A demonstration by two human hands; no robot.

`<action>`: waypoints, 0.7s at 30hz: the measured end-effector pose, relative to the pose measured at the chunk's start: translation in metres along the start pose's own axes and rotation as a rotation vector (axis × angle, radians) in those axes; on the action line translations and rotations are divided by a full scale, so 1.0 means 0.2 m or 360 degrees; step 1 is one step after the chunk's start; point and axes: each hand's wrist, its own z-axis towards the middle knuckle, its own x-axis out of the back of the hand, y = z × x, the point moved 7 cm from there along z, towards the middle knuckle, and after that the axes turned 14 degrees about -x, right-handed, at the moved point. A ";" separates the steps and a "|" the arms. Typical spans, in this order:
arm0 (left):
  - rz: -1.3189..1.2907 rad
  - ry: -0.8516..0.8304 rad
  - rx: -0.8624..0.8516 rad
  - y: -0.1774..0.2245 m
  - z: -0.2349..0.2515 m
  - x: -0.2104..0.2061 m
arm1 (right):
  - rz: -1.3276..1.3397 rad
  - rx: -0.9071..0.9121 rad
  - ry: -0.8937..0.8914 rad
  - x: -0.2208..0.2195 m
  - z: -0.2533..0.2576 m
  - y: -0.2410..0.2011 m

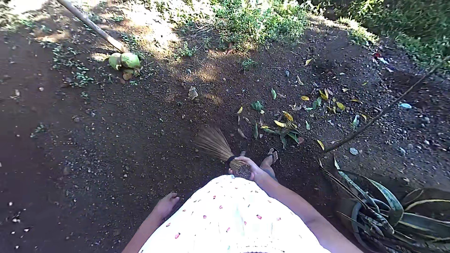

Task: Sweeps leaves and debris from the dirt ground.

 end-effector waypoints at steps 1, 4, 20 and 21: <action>-0.0002 0.0049 0.0012 0.21 -0.04 0.08 | 0.0001 -0.0039 -0.0012 -0.01 0.03 -0.07; 0.0079 0.0101 -0.0005 0.64 -0.06 0.20 | 0.0323 -0.0050 0.0063 0.19 -0.02 -0.32; 0.0125 -0.0155 -0.0099 1.61 0.15 0.04 | 0.0657 0.1126 0.0909 1.38 -1.25 -1.23; 0.0124 -0.0124 -0.0100 1.65 0.14 0.07 | 0.0625 0.1028 0.0859 1.29 -1.23 -1.21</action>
